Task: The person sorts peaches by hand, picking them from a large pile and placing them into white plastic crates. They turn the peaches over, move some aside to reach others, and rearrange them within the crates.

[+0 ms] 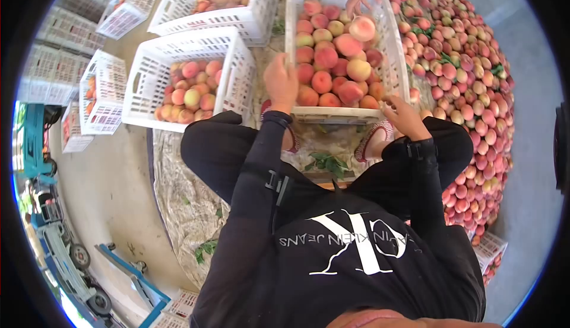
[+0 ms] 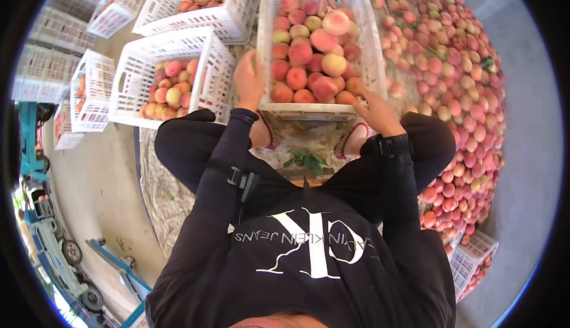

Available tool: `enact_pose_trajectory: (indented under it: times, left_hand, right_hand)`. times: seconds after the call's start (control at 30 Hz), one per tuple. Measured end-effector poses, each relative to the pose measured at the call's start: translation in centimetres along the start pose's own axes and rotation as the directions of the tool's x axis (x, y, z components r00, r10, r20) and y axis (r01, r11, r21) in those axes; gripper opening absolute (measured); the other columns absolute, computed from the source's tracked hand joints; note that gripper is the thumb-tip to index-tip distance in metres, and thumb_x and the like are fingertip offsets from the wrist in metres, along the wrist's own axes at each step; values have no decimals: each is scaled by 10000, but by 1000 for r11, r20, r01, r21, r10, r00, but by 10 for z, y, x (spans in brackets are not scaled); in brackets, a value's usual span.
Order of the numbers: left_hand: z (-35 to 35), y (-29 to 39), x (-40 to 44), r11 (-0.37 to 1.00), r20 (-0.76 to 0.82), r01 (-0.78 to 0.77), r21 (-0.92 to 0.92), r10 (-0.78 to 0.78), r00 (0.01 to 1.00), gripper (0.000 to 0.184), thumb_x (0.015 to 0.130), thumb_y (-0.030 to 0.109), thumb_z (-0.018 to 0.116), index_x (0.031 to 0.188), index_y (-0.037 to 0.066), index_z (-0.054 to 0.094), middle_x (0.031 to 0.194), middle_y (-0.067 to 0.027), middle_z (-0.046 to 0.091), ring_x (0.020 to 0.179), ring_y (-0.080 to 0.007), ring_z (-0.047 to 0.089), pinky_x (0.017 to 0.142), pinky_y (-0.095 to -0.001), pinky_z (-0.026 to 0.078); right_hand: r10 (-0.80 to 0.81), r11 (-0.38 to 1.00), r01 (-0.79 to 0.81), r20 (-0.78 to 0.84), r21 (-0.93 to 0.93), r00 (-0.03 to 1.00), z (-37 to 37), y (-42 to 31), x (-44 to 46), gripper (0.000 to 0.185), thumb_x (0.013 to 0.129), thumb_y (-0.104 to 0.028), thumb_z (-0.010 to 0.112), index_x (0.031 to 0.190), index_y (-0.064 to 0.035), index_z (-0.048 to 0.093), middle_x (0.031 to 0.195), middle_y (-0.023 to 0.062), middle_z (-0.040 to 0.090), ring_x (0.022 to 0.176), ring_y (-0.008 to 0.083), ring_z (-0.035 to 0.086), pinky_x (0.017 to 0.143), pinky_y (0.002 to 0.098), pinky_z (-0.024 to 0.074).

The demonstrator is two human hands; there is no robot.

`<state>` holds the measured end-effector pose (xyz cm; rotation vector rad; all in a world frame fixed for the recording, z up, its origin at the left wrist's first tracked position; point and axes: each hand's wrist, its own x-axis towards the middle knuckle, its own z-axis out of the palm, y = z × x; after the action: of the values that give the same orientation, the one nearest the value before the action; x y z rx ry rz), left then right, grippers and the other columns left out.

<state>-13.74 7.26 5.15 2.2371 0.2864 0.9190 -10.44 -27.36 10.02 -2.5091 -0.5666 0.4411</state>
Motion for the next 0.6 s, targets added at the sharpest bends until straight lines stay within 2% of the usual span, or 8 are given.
enact_pose_trajectory:
  times: [0.07,0.13,0.2,0.37,0.43,0.5,0.53,0.6]
  left_hand:
    - [24,-25,-8,992,32,127,22,-128,991,336,886,203,583,1180,45,552,1013,-215,664,965,-439,608,853,-520,460]
    - [34,-30,-11,965,49,253,73,-256,965,379,907,239,575,1232,51,521,1031,-235,667,986,-445,615,865,-524,467]
    - [27,-21,-9,892,301,435,122,-451,840,446,937,297,556,1309,71,455,1030,-255,674,984,-458,628,851,-538,484]
    - [23,-16,-10,884,307,445,142,-467,830,407,939,303,558,1273,89,466,987,-254,678,906,-474,637,794,-557,490]
    - [21,-13,-9,878,297,452,154,-478,827,383,941,302,558,1251,92,479,981,-254,678,900,-476,635,787,-559,490]
    - [19,-9,-9,874,308,475,97,-480,821,341,942,293,559,1205,85,497,960,-261,673,887,-481,632,778,-560,488]
    - [19,-9,-9,867,303,488,105,-495,814,341,942,293,559,1205,85,497,960,-261,673,887,-481,632,778,-560,488]
    - [19,-10,-8,867,308,494,60,-487,817,329,942,288,562,1192,82,506,929,-264,672,869,-484,631,767,-561,487]
  right_hand:
    - [-43,999,41,-90,-21,995,-21,-13,4,387,912,-267,620,1228,-44,595,1090,175,656,977,294,649,861,369,505]
    - [-28,1000,27,-73,-10,997,-29,-24,23,408,904,-265,624,1249,-51,581,1107,175,647,990,304,642,866,373,502]
    - [-28,1000,29,-52,6,998,-27,-38,48,432,895,-263,628,1270,-58,567,1124,174,639,1004,313,635,871,378,500]
    - [-360,921,349,-37,-175,932,6,-63,121,557,833,-230,653,1344,-83,488,1243,172,590,1069,354,608,887,426,491]
    - [-364,910,359,18,-206,931,16,-74,148,549,812,-192,665,1321,-80,494,1318,176,545,1118,371,584,914,448,476]
    - [-425,820,421,80,-387,901,26,-83,166,566,778,-196,704,1294,-82,502,1279,154,558,1170,349,546,956,450,463]
    - [-633,678,582,45,-448,773,41,-75,182,546,756,-157,714,1262,-103,515,1194,141,586,1117,333,564,945,437,457]
    - [-691,578,632,102,-517,715,75,-63,210,535,742,-144,716,1240,-114,523,1142,128,591,1080,329,569,931,427,456]
